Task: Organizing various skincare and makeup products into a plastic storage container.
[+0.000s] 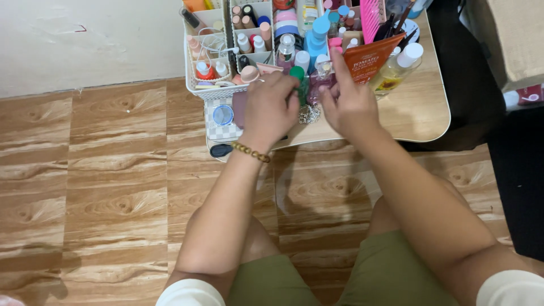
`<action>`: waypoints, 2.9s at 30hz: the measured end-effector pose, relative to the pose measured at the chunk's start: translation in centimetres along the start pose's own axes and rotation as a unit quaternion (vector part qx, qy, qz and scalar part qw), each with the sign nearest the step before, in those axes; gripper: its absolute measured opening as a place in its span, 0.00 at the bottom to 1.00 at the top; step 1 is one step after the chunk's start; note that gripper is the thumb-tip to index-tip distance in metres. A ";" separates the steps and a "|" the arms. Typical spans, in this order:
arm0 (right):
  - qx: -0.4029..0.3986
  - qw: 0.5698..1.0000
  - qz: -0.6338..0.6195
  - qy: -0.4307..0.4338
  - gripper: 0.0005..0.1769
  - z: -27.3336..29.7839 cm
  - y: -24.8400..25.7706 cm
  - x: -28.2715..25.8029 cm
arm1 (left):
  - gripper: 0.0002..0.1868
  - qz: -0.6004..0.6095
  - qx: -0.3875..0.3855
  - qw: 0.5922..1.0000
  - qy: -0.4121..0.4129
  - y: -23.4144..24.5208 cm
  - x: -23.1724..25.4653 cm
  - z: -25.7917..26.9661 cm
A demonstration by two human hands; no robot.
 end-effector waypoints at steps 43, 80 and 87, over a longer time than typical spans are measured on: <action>-0.153 0.986 -0.061 0.021 0.08 1.0 0.0 3.7 | 0.14 -0.087 -0.430 0.898 0.047 -12.7 1.4 5.6; -0.308 0.910 0.237 -0.145 0.23 3.2 2.3 18.0 | 0.22 0.093 -0.261 0.952 0.130 -16.9 3.7 2.1; -0.014 0.979 -0.022 -0.201 0.40 1.0 5.3 20.2 | 0.08 0.014 -0.052 0.998 0.019 -13.6 5.1 1.6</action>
Point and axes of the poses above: each hand's wrist, its own z-axis away from the middle knuckle, its own y-axis out of the back of the hand, x = y × z, the point moved 9 cm from there along -z, towards the middle knuckle, and after that the axes turned 5 degrees about x, right-handed, at the moved point
